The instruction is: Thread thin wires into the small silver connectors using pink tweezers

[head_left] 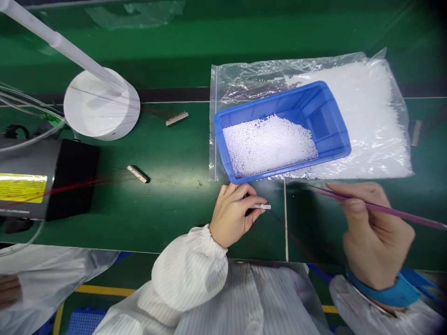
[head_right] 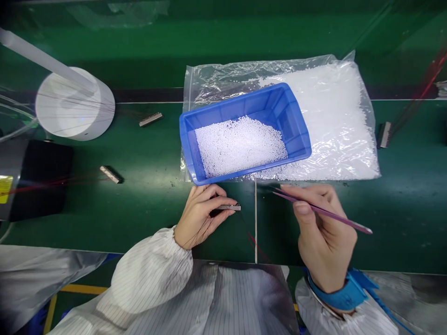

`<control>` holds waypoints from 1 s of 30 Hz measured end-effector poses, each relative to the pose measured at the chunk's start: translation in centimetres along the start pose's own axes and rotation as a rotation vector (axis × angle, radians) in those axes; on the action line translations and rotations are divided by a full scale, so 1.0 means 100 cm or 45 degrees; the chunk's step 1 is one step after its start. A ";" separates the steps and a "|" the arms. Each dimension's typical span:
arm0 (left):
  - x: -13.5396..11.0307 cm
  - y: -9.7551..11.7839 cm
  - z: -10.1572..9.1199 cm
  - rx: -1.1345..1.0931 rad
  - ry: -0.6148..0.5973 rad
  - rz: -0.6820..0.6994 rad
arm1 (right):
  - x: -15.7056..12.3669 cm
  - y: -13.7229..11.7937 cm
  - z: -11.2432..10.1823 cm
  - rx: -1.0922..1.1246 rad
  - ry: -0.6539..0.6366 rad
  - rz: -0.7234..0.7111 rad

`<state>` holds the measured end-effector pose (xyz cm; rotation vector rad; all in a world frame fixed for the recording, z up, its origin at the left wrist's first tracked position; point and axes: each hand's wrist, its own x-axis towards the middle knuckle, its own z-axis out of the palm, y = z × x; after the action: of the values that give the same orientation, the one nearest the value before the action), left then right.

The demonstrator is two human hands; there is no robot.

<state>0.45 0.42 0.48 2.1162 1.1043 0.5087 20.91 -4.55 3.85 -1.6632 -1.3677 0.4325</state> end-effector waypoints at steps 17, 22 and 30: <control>0.001 -0.002 0.002 0.007 0.037 0.003 | -0.023 0.006 0.025 -0.032 -0.431 -0.028; 0.002 -0.002 0.002 0.020 0.018 -0.011 | -0.023 0.008 0.026 -0.058 -0.438 -0.072; 0.002 -0.003 0.003 -0.002 0.028 -0.012 | -0.022 0.008 0.028 -0.081 -0.424 -0.098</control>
<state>0.54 0.56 0.11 2.1075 1.1259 0.5297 18.60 -5.38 1.16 -1.6343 -1.6976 0.6483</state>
